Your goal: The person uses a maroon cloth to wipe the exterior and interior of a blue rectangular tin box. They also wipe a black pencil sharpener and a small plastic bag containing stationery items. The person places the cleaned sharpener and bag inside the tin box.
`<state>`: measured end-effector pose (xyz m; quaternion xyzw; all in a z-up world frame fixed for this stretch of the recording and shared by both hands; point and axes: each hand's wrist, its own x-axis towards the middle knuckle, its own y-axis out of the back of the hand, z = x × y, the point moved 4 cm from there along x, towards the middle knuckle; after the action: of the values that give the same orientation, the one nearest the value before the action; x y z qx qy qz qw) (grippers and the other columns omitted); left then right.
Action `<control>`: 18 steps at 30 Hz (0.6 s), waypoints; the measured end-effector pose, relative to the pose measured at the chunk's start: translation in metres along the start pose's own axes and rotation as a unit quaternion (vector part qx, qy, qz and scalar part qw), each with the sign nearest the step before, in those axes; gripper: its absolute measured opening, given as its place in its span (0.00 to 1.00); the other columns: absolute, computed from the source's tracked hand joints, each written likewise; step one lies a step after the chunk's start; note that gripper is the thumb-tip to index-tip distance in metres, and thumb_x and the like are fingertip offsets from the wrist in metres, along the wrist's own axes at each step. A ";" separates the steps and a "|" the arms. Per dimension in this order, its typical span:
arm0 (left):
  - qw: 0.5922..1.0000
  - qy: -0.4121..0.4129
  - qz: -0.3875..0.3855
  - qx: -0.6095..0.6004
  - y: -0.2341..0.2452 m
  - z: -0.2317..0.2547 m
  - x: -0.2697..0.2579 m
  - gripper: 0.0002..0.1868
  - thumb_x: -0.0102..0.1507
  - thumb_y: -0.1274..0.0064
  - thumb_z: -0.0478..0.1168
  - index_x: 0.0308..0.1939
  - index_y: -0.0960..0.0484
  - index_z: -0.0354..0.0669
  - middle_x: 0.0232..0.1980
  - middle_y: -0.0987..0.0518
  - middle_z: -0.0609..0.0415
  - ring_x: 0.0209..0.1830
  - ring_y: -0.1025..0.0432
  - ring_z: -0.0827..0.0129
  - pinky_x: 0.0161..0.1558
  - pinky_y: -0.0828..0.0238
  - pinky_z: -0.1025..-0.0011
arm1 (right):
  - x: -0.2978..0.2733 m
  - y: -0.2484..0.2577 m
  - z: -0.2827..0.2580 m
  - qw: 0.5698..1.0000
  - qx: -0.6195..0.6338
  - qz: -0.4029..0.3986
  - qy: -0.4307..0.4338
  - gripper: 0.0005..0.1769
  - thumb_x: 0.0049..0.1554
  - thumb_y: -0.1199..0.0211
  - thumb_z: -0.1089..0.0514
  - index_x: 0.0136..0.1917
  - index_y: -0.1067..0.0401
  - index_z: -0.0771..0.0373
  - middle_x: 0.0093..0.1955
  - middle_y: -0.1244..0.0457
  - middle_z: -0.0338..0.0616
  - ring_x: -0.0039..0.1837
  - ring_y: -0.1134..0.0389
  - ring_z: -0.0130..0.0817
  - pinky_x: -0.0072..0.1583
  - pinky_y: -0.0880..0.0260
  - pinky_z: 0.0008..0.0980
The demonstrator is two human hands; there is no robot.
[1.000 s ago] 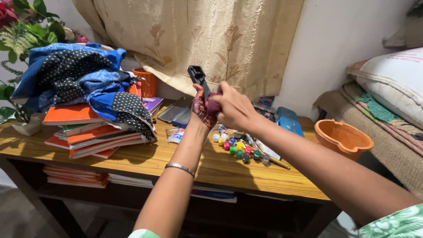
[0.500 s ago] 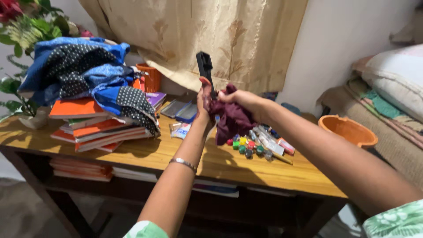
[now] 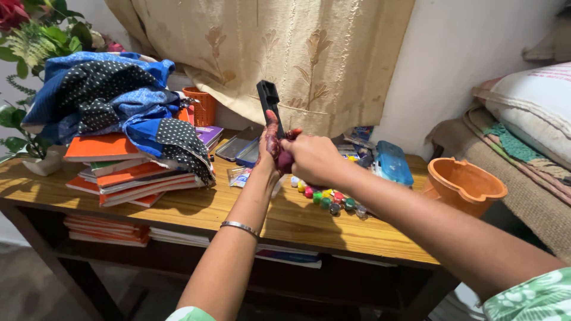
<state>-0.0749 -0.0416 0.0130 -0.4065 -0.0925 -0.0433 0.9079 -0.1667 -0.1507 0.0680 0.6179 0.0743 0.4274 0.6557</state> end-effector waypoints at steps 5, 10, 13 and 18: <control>0.991 -0.076 0.006 0.111 -0.001 0.001 0.008 0.37 0.58 0.53 0.73 0.58 0.29 0.53 0.33 0.19 0.49 0.25 0.23 0.63 0.26 0.23 0.64 | 0.012 -0.016 0.034 0.845 0.495 -0.140 -0.146 0.09 0.61 0.41 0.58 0.49 0.24 0.66 0.45 0.30 0.47 0.47 0.31 0.36 0.52 0.30 0.39; 0.995 -0.095 -0.024 -0.004 0.000 0.004 0.017 0.39 0.63 0.52 0.72 0.61 0.33 0.44 0.36 0.20 0.41 0.28 0.22 0.56 0.30 0.21 0.60 | -0.001 -0.009 0.032 0.541 0.769 -0.137 -0.312 0.10 0.61 0.43 0.53 0.50 0.27 0.60 0.47 0.29 0.46 0.49 0.28 0.40 0.56 0.28 0.43; 0.995 0.012 -0.068 -0.076 -0.006 -0.001 0.002 0.37 0.63 0.58 0.71 0.61 0.31 0.46 0.45 0.19 0.39 0.38 0.20 0.52 0.38 0.17 0.58 | 0.008 0.007 0.047 0.461 0.837 -0.056 -0.291 0.15 0.61 0.46 0.49 0.50 0.26 0.61 0.48 0.28 0.48 0.50 0.26 0.43 0.59 0.26 0.47; 0.964 0.096 -0.182 -0.167 0.007 -0.013 -0.022 0.36 0.65 0.64 0.70 0.58 0.24 0.47 0.55 0.21 0.43 0.46 0.22 0.54 0.39 0.17 0.58 | 0.036 0.051 0.103 0.463 0.861 0.122 -0.173 0.15 0.63 0.46 0.46 0.48 0.27 0.58 0.46 0.29 0.46 0.50 0.26 0.46 0.60 0.26 0.50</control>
<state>-0.0939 -0.0464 -0.0047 -0.5226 -0.0690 -0.2617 0.8085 -0.1042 -0.2108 0.1513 0.9336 0.2135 0.1069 -0.2671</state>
